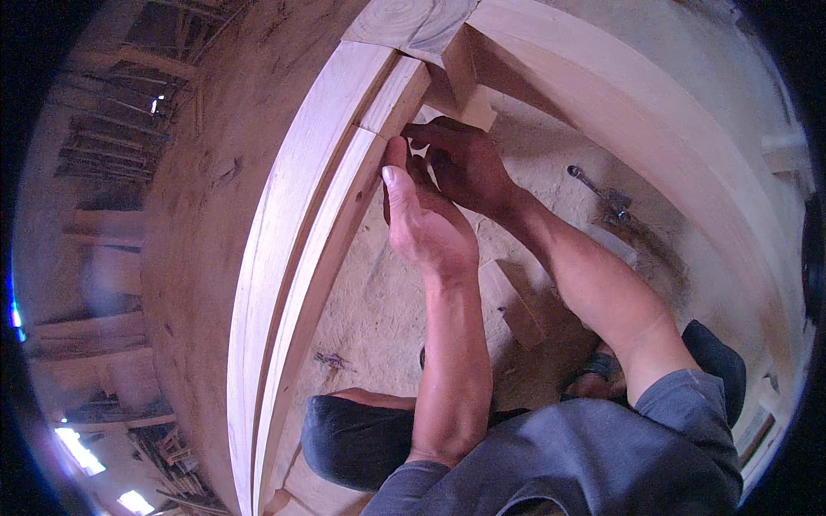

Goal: The person inserts a metal component into a pre-drilled hole in a large wooden furniture assembly, tightens it with a wrench, and secures the joint using an axe as a hammer.

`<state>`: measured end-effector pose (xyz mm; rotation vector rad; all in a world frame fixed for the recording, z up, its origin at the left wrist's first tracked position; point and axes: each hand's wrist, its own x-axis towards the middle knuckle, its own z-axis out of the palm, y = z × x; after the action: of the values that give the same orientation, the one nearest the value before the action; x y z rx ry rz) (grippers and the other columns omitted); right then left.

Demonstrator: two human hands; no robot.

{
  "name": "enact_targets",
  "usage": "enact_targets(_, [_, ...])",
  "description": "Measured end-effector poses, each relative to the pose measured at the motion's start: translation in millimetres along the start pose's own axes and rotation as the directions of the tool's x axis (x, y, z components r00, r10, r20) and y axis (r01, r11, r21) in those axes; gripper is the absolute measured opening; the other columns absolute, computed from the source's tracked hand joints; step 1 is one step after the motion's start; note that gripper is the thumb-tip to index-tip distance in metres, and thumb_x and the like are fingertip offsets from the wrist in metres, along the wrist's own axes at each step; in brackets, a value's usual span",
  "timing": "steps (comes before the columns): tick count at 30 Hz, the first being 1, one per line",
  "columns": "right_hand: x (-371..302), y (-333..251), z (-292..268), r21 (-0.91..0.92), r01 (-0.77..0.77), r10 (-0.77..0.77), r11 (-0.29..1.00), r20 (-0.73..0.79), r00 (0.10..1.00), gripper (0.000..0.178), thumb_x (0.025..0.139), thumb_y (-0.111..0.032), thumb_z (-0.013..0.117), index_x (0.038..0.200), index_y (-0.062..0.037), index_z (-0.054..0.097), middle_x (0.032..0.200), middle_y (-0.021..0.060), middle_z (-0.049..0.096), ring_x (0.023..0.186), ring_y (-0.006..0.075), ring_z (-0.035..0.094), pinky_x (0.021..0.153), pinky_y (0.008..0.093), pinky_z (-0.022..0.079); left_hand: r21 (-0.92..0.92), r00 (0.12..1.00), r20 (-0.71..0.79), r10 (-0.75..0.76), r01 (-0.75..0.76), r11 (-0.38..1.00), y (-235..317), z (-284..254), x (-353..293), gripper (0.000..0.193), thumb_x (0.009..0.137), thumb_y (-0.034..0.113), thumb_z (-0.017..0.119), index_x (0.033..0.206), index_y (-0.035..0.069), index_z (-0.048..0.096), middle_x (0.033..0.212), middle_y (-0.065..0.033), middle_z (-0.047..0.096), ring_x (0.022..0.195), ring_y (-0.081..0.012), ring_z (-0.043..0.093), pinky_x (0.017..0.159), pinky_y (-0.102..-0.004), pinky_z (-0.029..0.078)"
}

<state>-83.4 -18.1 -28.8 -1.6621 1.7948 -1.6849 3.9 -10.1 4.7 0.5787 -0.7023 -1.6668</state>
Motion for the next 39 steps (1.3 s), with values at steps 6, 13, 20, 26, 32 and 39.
enact_targets(6, [16.9,-6.4,-15.4,-0.282,0.251,-0.173,0.926,0.273,0.946,0.024,0.079,-0.010,0.071,0.103,-0.0111,0.067,0.087,0.0110,0.067,0.079,0.0306,0.069,0.064,0.0411,0.057,-0.035,0.998,0.055,0.024,-0.022,0.999,1.0,-1.8,1.2,0.051,0.106,0.031,0.042,0.141,-0.006,0.048,0.144,-0.0150,0.049,0.135,-0.0245,0.042,0.117,-0.0389,0.025])
enact_targets(13, [25.4,9.5,-25.5,-0.433,0.525,-0.342,0.733,0.433,0.834,0.024,0.077,-0.009,0.067,0.100,-0.0147,0.065,0.090,0.0081,0.064,0.081,0.0273,0.067,0.068,0.0404,0.055,0.146,0.995,0.062,0.082,-0.090,0.985,-5.9,1.7,-2.4,0.054,0.106,0.031,0.043,0.141,-0.010,0.046,0.142,-0.0163,0.051,0.132,-0.0255,0.045,0.117,-0.0400,0.025])
enact_targets(20, [20.1,15.5,-27.4,-0.510,0.498,-0.257,0.701,0.471,0.844,0.030,0.076,-0.010,0.067,0.105,-0.0147,0.065,0.086,0.0082,0.063,0.075,0.0277,0.066,0.063,0.0408,0.054,0.396,0.991,0.108,0.082,-0.118,0.911,-8.9,-10.8,0.3,0.054,0.107,0.034,0.043,0.148,-0.002,0.042,0.150,-0.0140,0.045,0.140,-0.0221,0.037,0.119,-0.0361,0.022])
enact_targets(26, [4.2,11.9,-25.4,-0.411,0.226,-0.081,0.883,0.340,0.937,0.049,0.077,-0.001,0.061,0.124,-0.0138,0.062,0.085,0.0131,0.068,0.078,0.0282,0.069,0.067,0.0432,0.056,0.343,0.997,0.055,0.059,-0.075,0.936,-4.8,-7.6,-2.7,0.050,0.103,0.027,0.051,0.145,0.000,0.046,0.147,-0.0121,0.049,0.138,-0.0208,0.040,0.117,-0.0364,0.024])
enact_targets(32, [-3.4,8.5,-13.5,-0.053,-0.136,0.139,0.989,0.066,0.988,0.044,0.082,0.004,0.056,0.122,-0.0092,0.068,0.093,0.0140,0.073,0.079,0.0210,0.071,0.073,0.0355,0.058,0.189,0.997,-0.003,0.079,-0.077,0.979,1.1,-1.6,-4.5,0.049,0.098,0.019,0.055,0.142,-0.004,0.049,0.149,-0.0126,0.047,0.140,-0.0200,0.038,0.118,-0.0359,0.023])
enact_targets(39, [-3.7,6.9,7.5,0.253,-0.283,0.291,0.925,0.005,0.957,0.028,0.087,0.003,0.060,0.113,0.0013,0.070,0.093,0.0103,0.074,0.081,0.0126,0.067,0.075,0.0294,0.056,0.578,0.991,0.122,0.063,-0.122,0.807,5.9,-3.1,2.8,0.051,0.096,0.009,0.051,0.145,-0.003,0.048,0.155,-0.0105,0.040,0.141,-0.0184,0.036,0.116,-0.0306,0.025])
